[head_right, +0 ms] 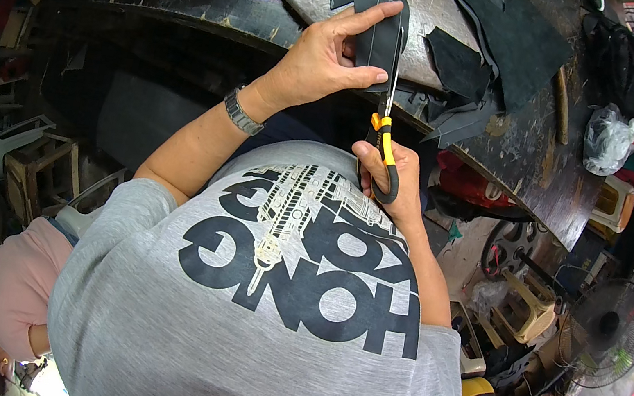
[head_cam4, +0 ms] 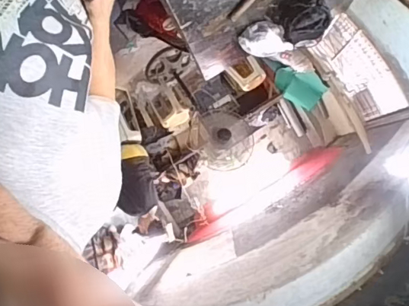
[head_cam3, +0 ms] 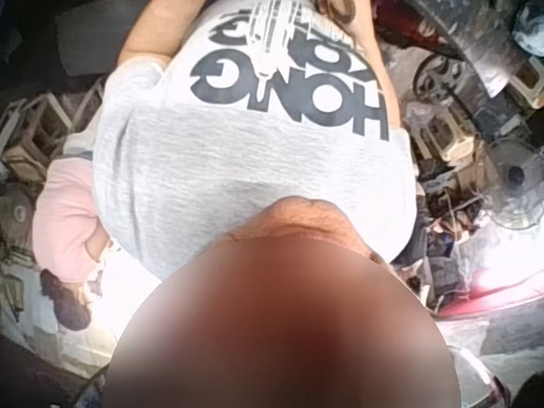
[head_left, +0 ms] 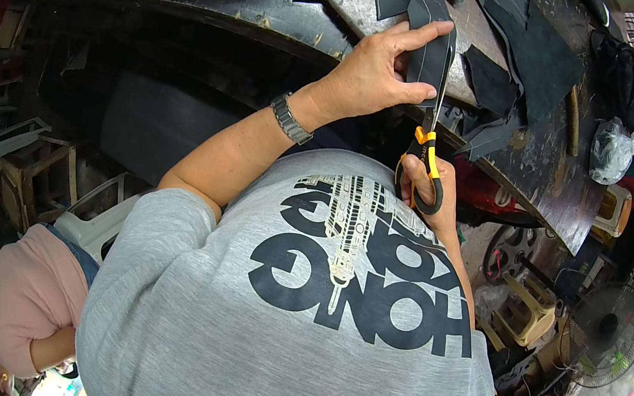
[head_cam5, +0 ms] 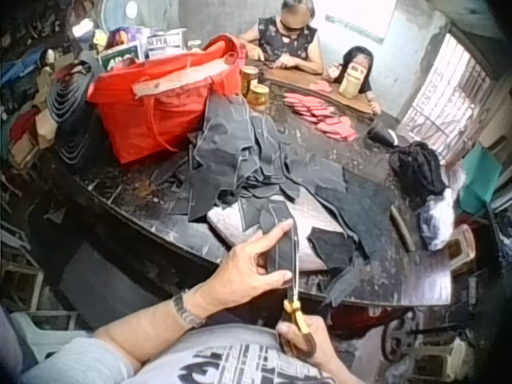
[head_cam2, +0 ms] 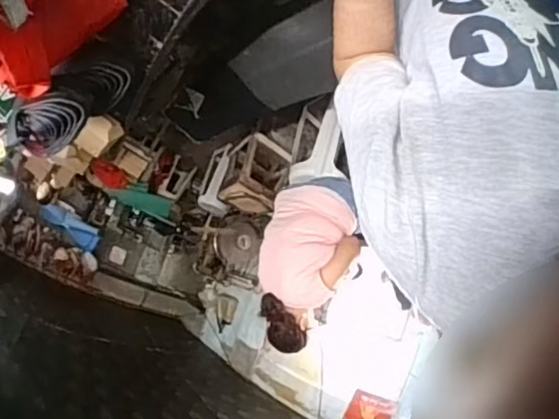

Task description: The person uses shears to cut black leather pieces on a workbench. They repeatedly pick up pieces, trim along marked lines, and set the cut pieces aside. The workspace contains scattered leather scraps and tools.

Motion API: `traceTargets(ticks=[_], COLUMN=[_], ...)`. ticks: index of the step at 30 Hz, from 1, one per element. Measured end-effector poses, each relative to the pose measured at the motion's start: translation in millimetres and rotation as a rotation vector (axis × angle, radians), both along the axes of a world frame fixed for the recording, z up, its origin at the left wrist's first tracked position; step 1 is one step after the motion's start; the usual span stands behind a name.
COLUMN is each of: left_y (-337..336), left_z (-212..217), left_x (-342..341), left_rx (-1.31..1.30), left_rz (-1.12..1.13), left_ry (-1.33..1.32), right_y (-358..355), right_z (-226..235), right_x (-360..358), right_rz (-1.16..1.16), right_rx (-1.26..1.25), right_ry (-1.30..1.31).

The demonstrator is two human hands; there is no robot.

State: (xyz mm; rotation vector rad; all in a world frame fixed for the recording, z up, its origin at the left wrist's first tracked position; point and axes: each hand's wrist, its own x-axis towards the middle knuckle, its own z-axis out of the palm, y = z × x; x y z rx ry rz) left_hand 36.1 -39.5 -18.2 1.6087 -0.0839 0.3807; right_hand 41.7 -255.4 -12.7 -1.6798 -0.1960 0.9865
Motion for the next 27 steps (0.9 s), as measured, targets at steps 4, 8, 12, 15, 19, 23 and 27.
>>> traceTargets(ticks=[4, 8, 12, 15, 19, 23, 27], left_y=[5.8, 13.8, 3.9, -4.0, -6.4, -7.2, -7.1], left_z=[1.1, 3.9, 4.9, 5.2, 5.4, 4.6, 3.1], left_x=[5.7, 14.8, 11.9, 5.9, 4.1, 2.7, 2.9], left_rx=[-0.027, -0.008, -0.014, 0.000, -0.031, -0.027, -0.055], left_rz=[-0.006, 0.007, 0.008, 0.027, 0.039, 0.047, 0.033], left_ry=[0.033, -0.008, -0.030, -0.040, -0.063, -0.075, -0.063], right_y=[0.4, 2.9, 2.4, 3.7, 2.2, 1.5, 0.8], right_z=[2.8, 4.5, 6.5, 5.0, 2.8, 0.2, 0.6], right_x=[1.2, 3.8, 9.3, 10.6, 8.9, 7.2, 7.5], right_rz=[0.003, -0.007, -0.026, -0.047, -0.068, -0.044, -0.010], right_rx=[0.001, -0.015, 0.061, 0.076, 0.099, 0.117, 0.066], right_ry=[0.007, 0.041, 0.024, 0.014, 0.032, 0.027, -0.001])
